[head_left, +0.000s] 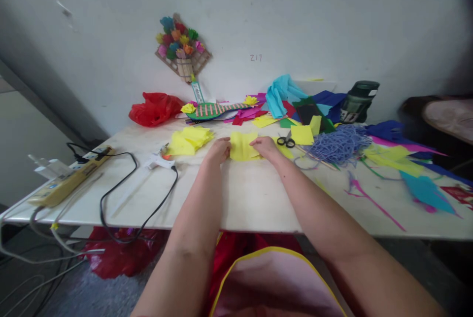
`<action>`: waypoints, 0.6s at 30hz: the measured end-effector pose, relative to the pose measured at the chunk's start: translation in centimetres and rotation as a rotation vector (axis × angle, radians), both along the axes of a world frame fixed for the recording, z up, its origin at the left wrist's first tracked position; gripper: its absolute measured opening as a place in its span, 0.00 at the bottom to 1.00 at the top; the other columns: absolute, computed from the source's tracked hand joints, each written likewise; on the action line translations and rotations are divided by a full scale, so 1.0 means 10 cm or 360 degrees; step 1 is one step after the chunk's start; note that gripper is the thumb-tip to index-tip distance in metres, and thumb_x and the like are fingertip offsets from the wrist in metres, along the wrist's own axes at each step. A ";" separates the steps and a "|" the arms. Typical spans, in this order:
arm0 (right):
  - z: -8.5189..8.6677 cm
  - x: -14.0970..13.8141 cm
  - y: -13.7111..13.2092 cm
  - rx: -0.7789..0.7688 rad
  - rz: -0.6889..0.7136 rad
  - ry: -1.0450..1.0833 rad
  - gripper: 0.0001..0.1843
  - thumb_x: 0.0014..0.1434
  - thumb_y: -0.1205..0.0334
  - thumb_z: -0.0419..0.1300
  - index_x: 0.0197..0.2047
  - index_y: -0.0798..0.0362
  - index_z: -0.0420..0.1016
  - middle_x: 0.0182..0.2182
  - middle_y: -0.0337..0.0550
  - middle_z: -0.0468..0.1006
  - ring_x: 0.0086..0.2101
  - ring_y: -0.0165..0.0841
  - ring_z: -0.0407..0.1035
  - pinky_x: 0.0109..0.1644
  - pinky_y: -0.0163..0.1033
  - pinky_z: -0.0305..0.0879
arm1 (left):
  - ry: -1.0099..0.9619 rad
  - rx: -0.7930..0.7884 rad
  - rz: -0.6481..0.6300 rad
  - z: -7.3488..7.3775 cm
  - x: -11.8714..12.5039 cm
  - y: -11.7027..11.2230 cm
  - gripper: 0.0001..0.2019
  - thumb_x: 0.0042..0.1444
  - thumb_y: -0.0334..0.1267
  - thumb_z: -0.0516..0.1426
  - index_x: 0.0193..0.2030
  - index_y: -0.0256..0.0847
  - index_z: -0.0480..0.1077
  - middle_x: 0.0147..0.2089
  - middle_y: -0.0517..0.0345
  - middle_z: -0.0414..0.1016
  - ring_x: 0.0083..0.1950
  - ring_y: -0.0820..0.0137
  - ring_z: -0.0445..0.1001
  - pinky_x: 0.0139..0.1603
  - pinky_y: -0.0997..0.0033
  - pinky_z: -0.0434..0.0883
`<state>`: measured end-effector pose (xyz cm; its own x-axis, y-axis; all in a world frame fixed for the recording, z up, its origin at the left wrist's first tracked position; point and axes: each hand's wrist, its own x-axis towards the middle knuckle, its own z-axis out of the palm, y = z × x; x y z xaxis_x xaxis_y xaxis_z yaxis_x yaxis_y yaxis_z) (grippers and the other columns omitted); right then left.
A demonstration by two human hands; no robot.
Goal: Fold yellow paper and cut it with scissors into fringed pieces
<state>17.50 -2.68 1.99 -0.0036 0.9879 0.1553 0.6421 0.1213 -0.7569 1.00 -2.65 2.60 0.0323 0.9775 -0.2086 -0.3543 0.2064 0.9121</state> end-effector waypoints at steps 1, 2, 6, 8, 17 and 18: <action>0.00 0.00 0.00 0.0000 0.0007 -0.0012 0.15 0.44 0.70 0.52 0.32 0.55 0.78 0.23 0.39 0.75 0.24 0.27 0.68 0.30 0.30 0.63 | -0.0008 -0.0010 -0.0023 0.01 0.00 -0.01 0.28 0.41 0.17 0.47 0.53 0.34 0.58 0.29 0.54 0.72 0.34 0.71 0.73 0.33 0.74 0.68; 0.01 0.00 -0.01 -0.0001 0.0017 -0.0026 0.15 0.44 0.70 0.52 0.32 0.55 0.78 0.23 0.39 0.75 0.24 0.27 0.68 0.30 0.30 0.63 | -0.0014 -0.0018 -0.0037 0.01 0.00 -0.01 0.29 0.41 0.17 0.47 0.53 0.35 0.57 0.29 0.54 0.72 0.34 0.70 0.73 0.34 0.74 0.68; 0.04 0.01 -0.04 -0.0013 0.0069 -0.0070 0.14 0.45 0.68 0.53 0.32 0.56 0.78 0.22 0.40 0.74 0.24 0.27 0.68 0.30 0.30 0.64 | -0.0020 -0.0015 -0.0064 0.03 0.00 -0.03 0.28 0.43 0.18 0.47 0.54 0.36 0.56 0.32 0.53 0.72 0.36 0.70 0.73 0.34 0.73 0.68; 0.06 0.01 -0.05 -0.0020 0.0093 -0.0086 0.14 0.45 0.68 0.53 0.32 0.56 0.78 0.22 0.40 0.74 0.24 0.27 0.68 0.30 0.30 0.64 | -0.0021 -0.0012 -0.0077 0.04 -0.01 -0.03 0.28 0.44 0.18 0.47 0.54 0.36 0.56 0.32 0.53 0.72 0.36 0.70 0.73 0.34 0.73 0.68; 0.06 0.02 -0.05 -0.0051 0.0080 -0.0106 0.14 0.45 0.69 0.53 0.33 0.55 0.78 0.23 0.40 0.75 0.26 0.29 0.70 0.31 0.30 0.65 | -0.0046 -0.0016 -0.0066 0.02 -0.03 -0.01 0.30 0.40 0.16 0.47 0.53 0.38 0.58 0.32 0.54 0.73 0.37 0.69 0.74 0.37 0.72 0.68; 0.05 0.02 -0.05 -0.0054 0.0072 -0.0112 0.14 0.44 0.69 0.54 0.33 0.55 0.78 0.23 0.40 0.75 0.26 0.29 0.70 0.31 0.30 0.65 | -0.0047 -0.0010 -0.0065 0.02 -0.03 -0.01 0.30 0.40 0.16 0.47 0.53 0.38 0.59 0.31 0.54 0.73 0.36 0.69 0.74 0.36 0.72 0.68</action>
<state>17.69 -3.15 2.54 -0.0578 0.9911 0.1195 0.6886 0.1263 -0.7141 0.68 -2.79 2.78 0.0786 0.9738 -0.2132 -0.3721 0.2271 0.9000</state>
